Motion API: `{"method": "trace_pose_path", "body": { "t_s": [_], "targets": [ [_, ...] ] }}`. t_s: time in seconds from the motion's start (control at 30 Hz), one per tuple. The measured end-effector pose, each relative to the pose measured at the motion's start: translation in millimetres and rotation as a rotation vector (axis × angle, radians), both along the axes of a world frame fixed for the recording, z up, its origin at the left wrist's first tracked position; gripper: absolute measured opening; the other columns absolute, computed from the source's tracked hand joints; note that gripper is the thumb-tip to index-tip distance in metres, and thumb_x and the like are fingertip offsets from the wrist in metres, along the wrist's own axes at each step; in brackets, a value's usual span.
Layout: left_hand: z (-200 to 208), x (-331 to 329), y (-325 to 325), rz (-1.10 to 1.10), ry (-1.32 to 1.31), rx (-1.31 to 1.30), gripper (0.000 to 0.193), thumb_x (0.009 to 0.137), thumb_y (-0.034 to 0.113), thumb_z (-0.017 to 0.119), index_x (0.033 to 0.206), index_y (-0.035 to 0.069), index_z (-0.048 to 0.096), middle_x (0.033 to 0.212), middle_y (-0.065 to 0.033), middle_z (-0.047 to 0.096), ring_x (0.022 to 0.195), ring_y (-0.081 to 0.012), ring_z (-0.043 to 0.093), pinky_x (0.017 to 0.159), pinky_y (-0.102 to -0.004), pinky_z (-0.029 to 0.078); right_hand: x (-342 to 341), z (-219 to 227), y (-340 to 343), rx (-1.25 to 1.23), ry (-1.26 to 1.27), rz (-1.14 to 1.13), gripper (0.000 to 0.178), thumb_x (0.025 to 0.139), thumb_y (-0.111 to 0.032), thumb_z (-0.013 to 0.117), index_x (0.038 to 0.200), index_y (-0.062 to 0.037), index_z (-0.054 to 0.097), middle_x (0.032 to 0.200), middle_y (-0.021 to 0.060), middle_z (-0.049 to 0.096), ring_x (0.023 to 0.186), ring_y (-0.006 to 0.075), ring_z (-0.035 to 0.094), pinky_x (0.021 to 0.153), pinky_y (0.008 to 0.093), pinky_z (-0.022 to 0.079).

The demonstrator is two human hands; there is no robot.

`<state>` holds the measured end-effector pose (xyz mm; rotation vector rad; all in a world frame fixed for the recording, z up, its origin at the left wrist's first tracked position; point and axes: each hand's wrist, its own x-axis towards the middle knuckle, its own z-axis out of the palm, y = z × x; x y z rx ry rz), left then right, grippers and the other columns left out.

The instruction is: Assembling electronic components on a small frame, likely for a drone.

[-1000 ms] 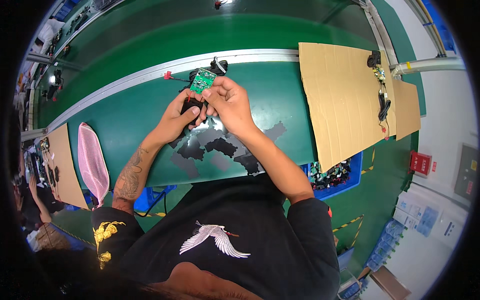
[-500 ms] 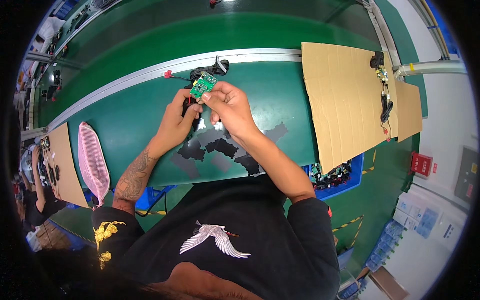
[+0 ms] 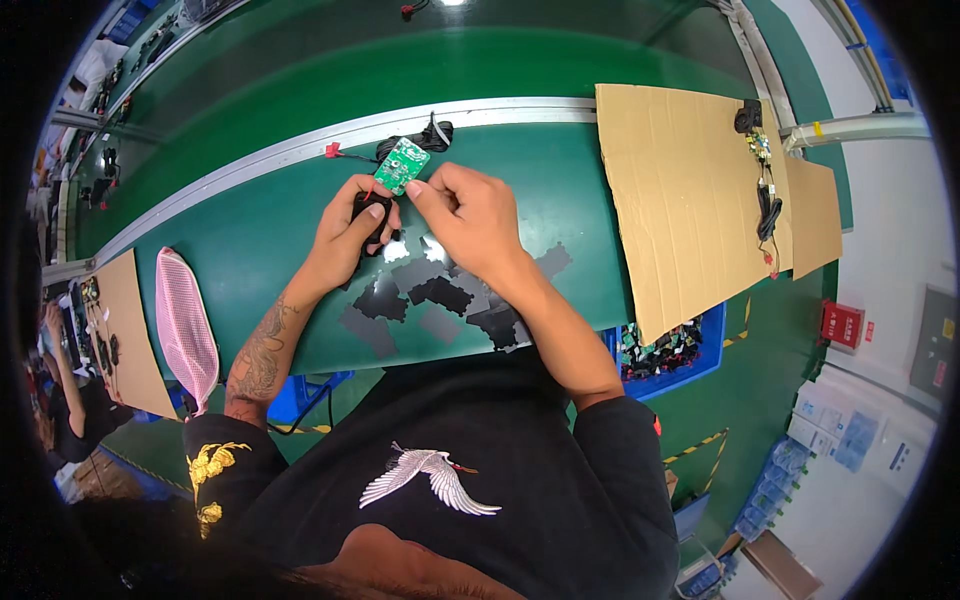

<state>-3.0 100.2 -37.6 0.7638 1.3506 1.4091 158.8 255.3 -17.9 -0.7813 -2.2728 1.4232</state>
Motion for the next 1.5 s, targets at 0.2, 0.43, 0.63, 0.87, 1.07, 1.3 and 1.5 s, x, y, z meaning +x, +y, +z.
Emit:
{"method": "trace_pose_path", "body": {
  "t_s": [0.2,0.43,0.63,0.87,1.07,1.3,1.5],
  "targets": [
    [11,0,2,-0.108,0.054,-0.014,0.02,0.108,0.007,0.045,0.125,0.004,0.054,0.097,-0.0058,0.064,0.078,-0.0109,0.056,0.07,-0.0285,0.047,-1,40,9,0.514,0.384,0.151,0.025,0.089,-0.008,0.072,0.113,-0.0033,0.072,0.117,0.0131,0.071,0.102,0.0273,0.066,0.088,0.0428,0.054],
    [18,0,-2,-0.112,0.042,-0.075,0.021,0.108,0.008,0.043,0.123,0.002,0.056,0.095,-0.0067,0.066,0.077,-0.0117,0.057,0.071,-0.0284,0.049,-4,49,25,0.789,-0.038,0.529,0.057,0.08,-0.013,0.079,0.134,-0.0102,0.064,0.132,0.0084,0.068,0.128,0.0344,0.06,0.115,0.0546,0.043],
    [25,0,-1,-0.144,0.101,-0.134,0.021,0.108,0.008,0.043,0.12,0.001,0.058,0.092,-0.0055,0.067,0.075,-0.012,0.058,0.07,-0.0293,0.049,-7,64,14,0.651,-0.223,0.583,0.048,0.082,-0.017,0.083,0.123,-0.0047,0.06,0.1,0.0136,0.07,0.093,0.0377,0.068,0.084,0.05,0.053],
    [13,3,-3,0.063,0.447,-0.041,0.021,0.107,0.004,0.046,0.124,0.002,0.059,0.092,-0.0122,0.069,0.079,-0.0212,0.065,0.075,-0.0357,0.053,-9,23,-11,0.152,-0.022,0.358,0.038,0.095,-0.024,0.078,0.118,-0.0038,0.057,0.09,0.0163,0.07,0.071,0.0341,0.069,0.064,0.0421,0.054],
    [6,5,-9,0.219,0.734,0.092,0.027,0.105,-0.001,0.049,0.13,0.001,0.057,0.105,-0.0197,0.07,0.092,-0.0346,0.071,0.083,-0.0417,0.055,-7,18,-17,-0.928,0.079,0.251,0.025,0.108,-0.018,0.063,0.129,-0.0059,0.06,0.115,0.0071,0.073,0.075,0.009,0.065,0.064,0.0248,0.051],
    [-6,0,-10,0.291,0.754,0.158,0.036,0.1,-0.009,0.047,0.135,0.0,0.053,0.115,-0.0206,0.069,0.104,-0.0345,0.071,0.092,-0.0418,0.056,1,15,-40,-0.428,0.177,0.194,0.036,0.096,-0.002,0.073,0.131,-0.0017,0.063,0.112,0.0084,0.075,0.088,0.014,0.071,0.076,0.0274,0.056],
    [-17,7,-13,0.245,0.858,0.262,0.038,0.104,-0.012,0.042,0.138,0.002,0.046,0.12,-0.0173,0.065,0.103,-0.024,0.067,0.091,-0.0356,0.055,-3,5,-49,-0.164,0.259,0.066,0.048,0.088,0.003,0.078,0.134,-0.0008,0.065,0.123,0.014,0.076,0.114,0.0244,0.075,0.102,0.037,0.059]
  ]
}}
